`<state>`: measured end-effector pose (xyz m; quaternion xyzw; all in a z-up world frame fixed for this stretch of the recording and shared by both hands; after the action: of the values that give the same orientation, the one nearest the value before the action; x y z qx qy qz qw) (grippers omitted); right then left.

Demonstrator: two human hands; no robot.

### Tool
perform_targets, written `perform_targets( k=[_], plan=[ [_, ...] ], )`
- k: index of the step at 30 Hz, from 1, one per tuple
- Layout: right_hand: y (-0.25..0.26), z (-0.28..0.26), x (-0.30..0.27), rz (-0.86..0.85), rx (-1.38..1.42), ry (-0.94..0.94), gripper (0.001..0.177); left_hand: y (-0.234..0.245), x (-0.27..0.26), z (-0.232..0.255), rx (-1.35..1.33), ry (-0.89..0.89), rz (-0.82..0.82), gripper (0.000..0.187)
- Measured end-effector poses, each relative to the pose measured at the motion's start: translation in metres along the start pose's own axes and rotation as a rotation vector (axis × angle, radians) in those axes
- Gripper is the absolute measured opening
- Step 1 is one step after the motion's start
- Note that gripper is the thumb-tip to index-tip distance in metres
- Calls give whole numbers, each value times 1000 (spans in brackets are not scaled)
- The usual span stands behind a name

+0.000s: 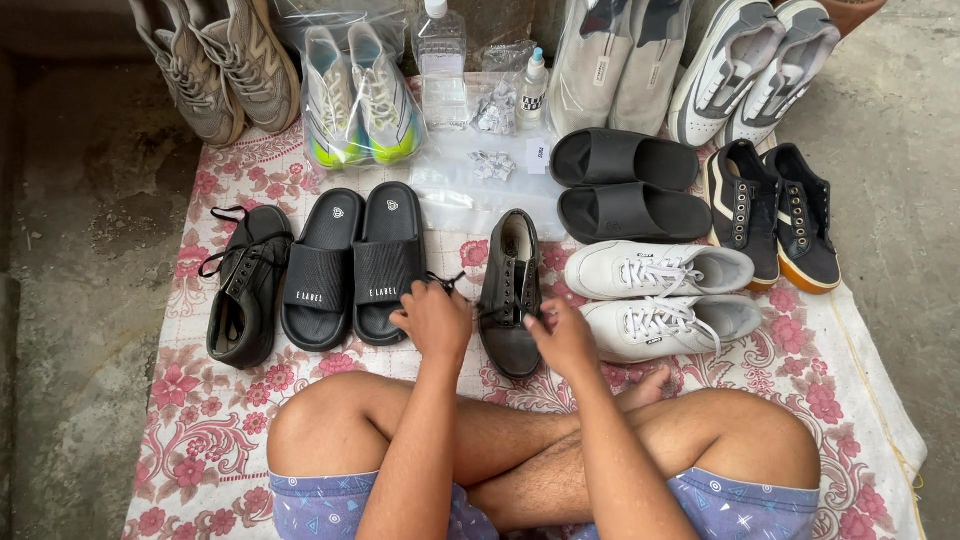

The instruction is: The person sits on a patterned mat and arranges multiple pairs of shoes, including white sneakers, black sneakers, and black slides, into neat rows. They pick up, reposition, and align the shoes by hand, occasionally adjusting laces and orientation to create an orderly display.

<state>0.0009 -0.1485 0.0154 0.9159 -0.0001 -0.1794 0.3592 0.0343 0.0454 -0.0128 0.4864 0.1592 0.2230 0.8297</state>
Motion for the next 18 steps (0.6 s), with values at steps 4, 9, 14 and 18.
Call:
perform_targets(
  k=[4,9,14,18],
  plan=[
    [-25,32,16,-13,-223,140,25,-40,-6,-16,196,-29,-258,33],
    [-5,-19,-12,12,-234,398,14,-19,2,-2,-288,-30,-455,61],
    [-14,-41,-22,48,-59,911,6,29,7,15,-459,64,-406,56],
    [-11,-55,-34,-281,371,638,23,5,17,-7,-365,142,-542,75]
  ],
)
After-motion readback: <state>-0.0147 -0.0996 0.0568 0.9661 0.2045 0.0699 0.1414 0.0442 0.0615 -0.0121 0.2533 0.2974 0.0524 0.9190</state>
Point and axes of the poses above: each hand's wrist, its own x-axis towards the middle knuckle, its own y-axis out of the back of the hand, z = x × y, the point moved 2 cm from there along x, towards the middle knuckle, and after that the axes turned 9 degrees about y, right-handed, at the moved point
